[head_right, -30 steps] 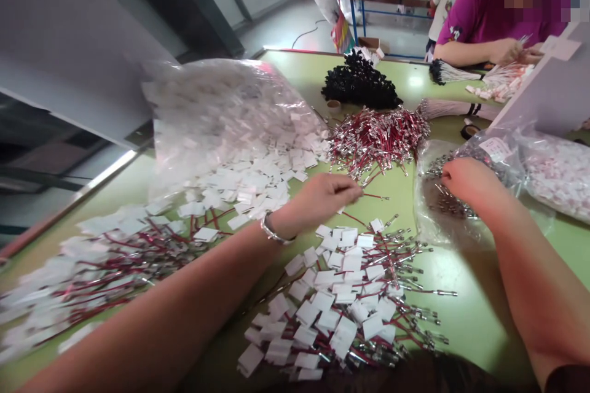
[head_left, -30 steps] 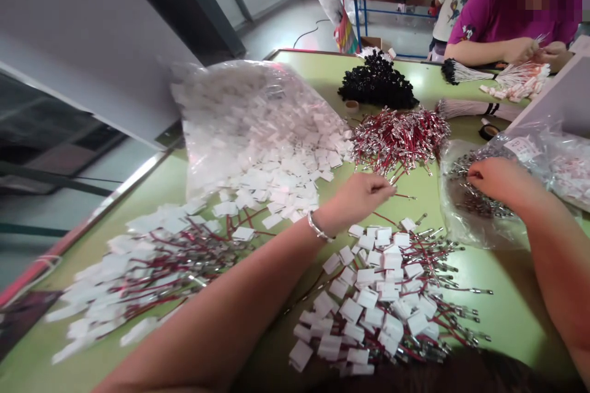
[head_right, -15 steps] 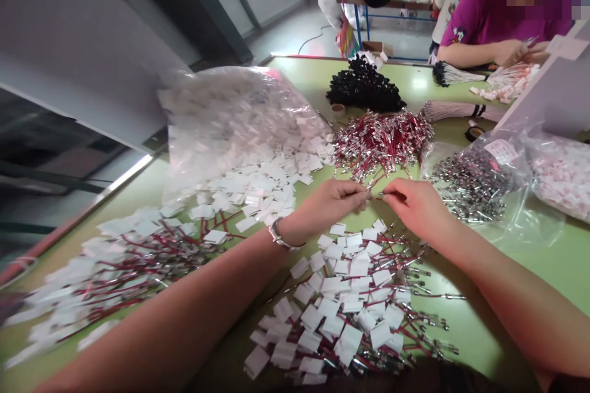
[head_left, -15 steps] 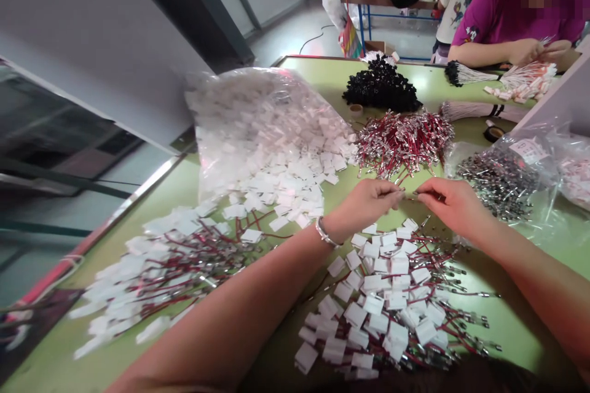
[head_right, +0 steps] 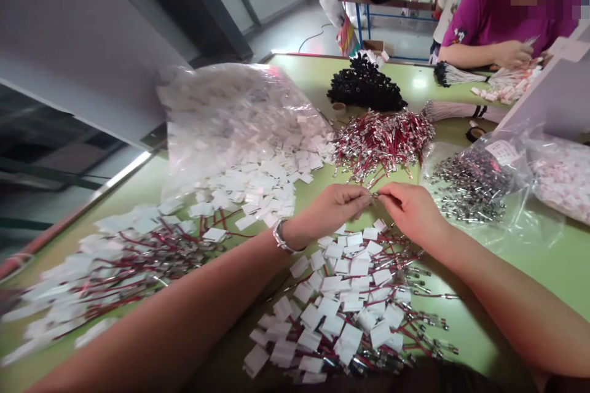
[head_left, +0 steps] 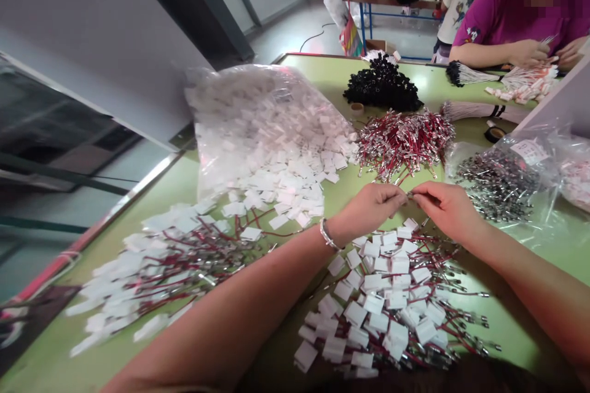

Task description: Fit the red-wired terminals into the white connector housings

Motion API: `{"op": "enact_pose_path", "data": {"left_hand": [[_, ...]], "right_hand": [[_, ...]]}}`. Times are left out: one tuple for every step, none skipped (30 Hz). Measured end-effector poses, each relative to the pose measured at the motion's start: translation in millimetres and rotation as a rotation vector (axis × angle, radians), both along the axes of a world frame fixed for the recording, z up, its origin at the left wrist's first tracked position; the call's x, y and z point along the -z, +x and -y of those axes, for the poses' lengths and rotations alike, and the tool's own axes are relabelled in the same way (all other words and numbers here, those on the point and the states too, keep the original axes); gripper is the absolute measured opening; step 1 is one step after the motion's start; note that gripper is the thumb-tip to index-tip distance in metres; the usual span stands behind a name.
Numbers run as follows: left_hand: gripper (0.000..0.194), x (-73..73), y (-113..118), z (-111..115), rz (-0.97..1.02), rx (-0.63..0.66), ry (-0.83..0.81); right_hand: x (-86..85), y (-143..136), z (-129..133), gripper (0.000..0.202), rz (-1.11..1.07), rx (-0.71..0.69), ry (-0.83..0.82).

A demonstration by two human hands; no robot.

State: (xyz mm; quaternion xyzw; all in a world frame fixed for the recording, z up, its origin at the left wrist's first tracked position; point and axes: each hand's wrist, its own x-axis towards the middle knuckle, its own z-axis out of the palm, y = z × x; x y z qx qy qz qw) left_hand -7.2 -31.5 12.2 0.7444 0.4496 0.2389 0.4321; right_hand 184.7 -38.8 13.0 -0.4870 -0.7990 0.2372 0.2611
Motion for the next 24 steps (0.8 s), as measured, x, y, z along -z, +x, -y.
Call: {"op": "enact_pose_path", "data": {"left_hand": [[0.029,1.7,0,-1,-0.014,0.005,0.024],[0.030,3.2,-1,-1,-0.037,0.016,0.060],[0.031,4.3,-2,-2,-0.073,0.027,0.111],[0.032,4.7,-2,-2,-0.122,0.037,0.170],[0.032,4.2,-3,-2,-0.187,0.048,0.236],[0.031,2.9,-4,-1,-0.267,0.069,0.299],[0.029,0.8,-4,0,-0.356,0.105,0.353],[0.025,-1.8,-3,2,-0.443,0.154,0.396],[0.023,-4.8,-2,4,-0.514,0.207,0.426],[0.021,-7.7,-1,6,-0.561,0.256,0.447],[0.021,-10.3,0,7,-0.584,0.286,0.458],[0.022,-12.5,1,7,-0.590,0.291,0.464],[0.023,-14.1,2,7,-0.589,0.274,0.468],[0.024,-15.1,2,5,-0.584,0.248,0.469],[0.025,-15.5,1,3,-0.573,0.223,0.470],[0.026,-15.1,-2,0,-0.552,0.196,0.469],[0.027,-13.9,-5,-4,-0.518,0.162,0.464],[0.029,-12.1,-8,-7,-0.470,0.122,0.453],[0.029,-9.8,-12,-10,-0.413,0.081,0.434],[0.029,-7.0,-14,-13,-0.360,0.046,0.407],[0.029,-4.3,-16,-14,-0.316,0.027,0.378],[0.029,-1.7,-16,-14,-0.285,0.025,0.356],[0.029,0.2,-14,-14,-0.267,0.038,0.343],[0.029,1.3,-11,-12,-0.260,0.053,0.339]], "right_hand": [[-0.8,1,-1,0.017,0.021,-0.013,0.016],[-2.3,2,-1,0.018,0.044,-0.029,0.028],[-4.5,3,-2,0.018,0.069,-0.051,0.033],[-7.2,4,-2,0.018,0.094,-0.072,0.030],[-10.2,5,-2,0.018,0.119,-0.092,0.020],[-13.2,6,-2,0.018,0.142,-0.110,-0.002],[-15.8,7,-2,0.018,0.156,-0.125,-0.037],[-17.8,7,-1,0.017,0.161,-0.135,-0.089],[-19.1,7,0,0.018,0.155,-0.138,-0.152],[-19.8,7,1,0.019,0.138,-0.130,-0.220],[-20.0,7,2,0.021,0.114,-0.112,-0.283],[-19.9,6,3,0.022,0.090,-0.085,-0.320],[-19.5,6,2,0.022,0.075,-0.059,-0.322],[-19.0,7,1,0.021,0.073,-0.041,-0.291],[-18.4,8,-1,0.020,0.086,-0.035,-0.239],[-17.8,10,-4,0.017,0.110,-0.036,-0.180],[-17.2,14,-7,0.016,0.139,-0.035,-0.128],[-16.6,18,-11,0.015,0.169,-0.028,-0.095],[-16.0,22,-14,0.016,0.197,-0.015,-0.082],[-15.6,26,-18,0.017,0.227,-0.003,-0.077],[-15.3,28,-20,0.018,0.257,0.000,-0.067],[-15.1,29,-21,0.018,0.287,-0.002,-0.041],[-14.9,28,-22,0.017,0.316,-0.014,0.003],[-14.5,26,-21,0.019,0.342,-0.041,0.056]]}}
